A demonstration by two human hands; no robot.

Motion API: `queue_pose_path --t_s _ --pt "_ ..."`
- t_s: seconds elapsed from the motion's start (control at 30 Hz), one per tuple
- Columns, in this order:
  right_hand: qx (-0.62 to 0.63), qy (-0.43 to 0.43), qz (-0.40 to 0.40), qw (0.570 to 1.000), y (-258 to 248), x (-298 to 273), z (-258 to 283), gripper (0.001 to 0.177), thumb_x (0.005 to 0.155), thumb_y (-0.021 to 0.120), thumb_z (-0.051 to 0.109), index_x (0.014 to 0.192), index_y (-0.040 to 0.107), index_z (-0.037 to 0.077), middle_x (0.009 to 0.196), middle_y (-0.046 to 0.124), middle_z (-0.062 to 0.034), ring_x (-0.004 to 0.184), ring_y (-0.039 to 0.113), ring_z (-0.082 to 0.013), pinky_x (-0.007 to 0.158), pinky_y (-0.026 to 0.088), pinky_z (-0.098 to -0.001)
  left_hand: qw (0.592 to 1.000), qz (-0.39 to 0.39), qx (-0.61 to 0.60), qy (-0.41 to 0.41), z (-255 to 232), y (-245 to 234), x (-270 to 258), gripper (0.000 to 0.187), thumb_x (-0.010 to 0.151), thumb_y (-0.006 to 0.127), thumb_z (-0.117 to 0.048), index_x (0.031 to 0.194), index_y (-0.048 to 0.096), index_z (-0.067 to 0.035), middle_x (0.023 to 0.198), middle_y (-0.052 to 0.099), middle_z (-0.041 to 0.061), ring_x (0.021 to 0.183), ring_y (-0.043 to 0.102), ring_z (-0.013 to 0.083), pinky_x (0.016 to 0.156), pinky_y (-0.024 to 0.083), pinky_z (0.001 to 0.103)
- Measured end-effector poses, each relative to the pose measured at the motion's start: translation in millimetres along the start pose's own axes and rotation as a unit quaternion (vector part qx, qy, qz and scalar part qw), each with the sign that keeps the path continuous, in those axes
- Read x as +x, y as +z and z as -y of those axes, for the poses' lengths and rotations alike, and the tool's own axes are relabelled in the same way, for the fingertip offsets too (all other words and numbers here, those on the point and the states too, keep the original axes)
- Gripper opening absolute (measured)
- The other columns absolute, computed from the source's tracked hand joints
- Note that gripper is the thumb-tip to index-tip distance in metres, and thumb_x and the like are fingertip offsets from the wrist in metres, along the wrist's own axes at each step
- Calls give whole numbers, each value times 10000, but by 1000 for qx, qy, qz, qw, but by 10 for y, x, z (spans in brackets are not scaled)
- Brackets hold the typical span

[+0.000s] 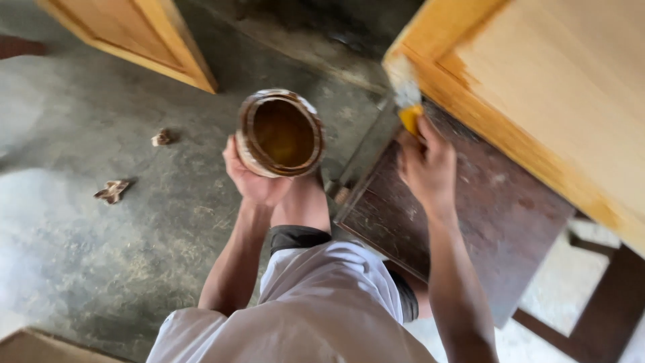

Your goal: The person sits on the floor and uses a yellow-handled brush to apply a brown liquid from a can onto a light-colored wooden cabinet door. They repeatedly dip the brush into the can and spread the liquid across the surface of the door.

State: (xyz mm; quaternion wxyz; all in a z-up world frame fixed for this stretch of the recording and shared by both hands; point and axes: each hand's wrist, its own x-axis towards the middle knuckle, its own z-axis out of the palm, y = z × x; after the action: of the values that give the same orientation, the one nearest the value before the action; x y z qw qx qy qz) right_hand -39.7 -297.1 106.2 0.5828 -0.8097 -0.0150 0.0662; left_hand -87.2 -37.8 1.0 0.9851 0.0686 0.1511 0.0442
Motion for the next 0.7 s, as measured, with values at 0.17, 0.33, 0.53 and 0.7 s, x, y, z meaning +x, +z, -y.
queue_pose_path --t_s 0.17,0.33,0.53,0.7 --pt "-33 -11 -18 999 65 -260 132 258 1066 480 -15 1301 545 -96 605 494 -63 414 460 -99 324 387 -215 1000 22 -10 -2 -5 -67 96 587 879 603 -576 1242 640 -115 1164 653 207 1014 671 465 840 583 675" --pt "14 -40 -1 999 71 -88 -30 250 1097 414 -27 1292 553 -97 767 538 -139 446 491 -155 349 384 -270 996 63 -16 -60 24 214 -90 581 922 575 -562 1224 588 -65 1067 673 238 904 727 476 670 630 679" --pt "-13 12 -106 994 -92 -362 -83 333 1069 459 -54 1392 507 -118 853 566 -151 506 492 -117 344 360 -240 995 63 -3 -73 75 136 -3 604 925 562 -579 1206 601 -46 1068 680 257 900 730 484 669 637 682" --pt "-8 -86 -39 996 -21 -100 -141 167 1014 476 -123 1052 622 -52 585 495 -103 364 488 -164 303 353 -288 998 13 6 -61 257 -221 221 615 858 571 -589 1261 626 -128 1199 648 213 1024 685 473 811 610 711"
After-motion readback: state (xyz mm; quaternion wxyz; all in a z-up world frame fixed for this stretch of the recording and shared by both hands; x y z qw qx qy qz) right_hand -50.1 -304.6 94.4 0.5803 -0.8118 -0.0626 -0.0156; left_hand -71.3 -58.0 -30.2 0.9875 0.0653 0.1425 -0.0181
